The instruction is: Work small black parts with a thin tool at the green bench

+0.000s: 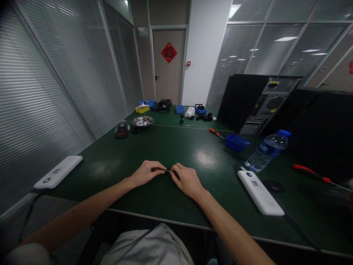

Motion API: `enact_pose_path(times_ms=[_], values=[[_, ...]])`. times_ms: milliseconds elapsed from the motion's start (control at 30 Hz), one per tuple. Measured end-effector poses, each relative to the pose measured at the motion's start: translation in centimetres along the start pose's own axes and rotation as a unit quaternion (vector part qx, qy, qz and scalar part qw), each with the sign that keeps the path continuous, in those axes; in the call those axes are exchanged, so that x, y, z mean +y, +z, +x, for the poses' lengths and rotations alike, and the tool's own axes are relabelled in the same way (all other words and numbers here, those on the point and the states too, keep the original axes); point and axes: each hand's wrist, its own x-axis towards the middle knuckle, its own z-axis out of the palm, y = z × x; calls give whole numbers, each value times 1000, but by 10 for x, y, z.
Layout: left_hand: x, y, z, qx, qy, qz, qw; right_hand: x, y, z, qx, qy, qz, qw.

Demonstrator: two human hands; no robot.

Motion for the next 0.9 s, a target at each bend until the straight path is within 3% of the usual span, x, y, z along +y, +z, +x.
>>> enact_pose_path(times_ms=[233,633,767,900], values=[[3,3,-1,-9,60,52,997,-4,1,0,-7,-12,-34,999],[-6,6,-1,33,58,16,998,-5,2,0,-10,-22,-49,999],[-14,0,5,56,52,96,992,-5,1,0,-15,-20,-48,999],[-22,-2,11,20,72,206,976,-4,2,1,-11,-18,-42,999]])
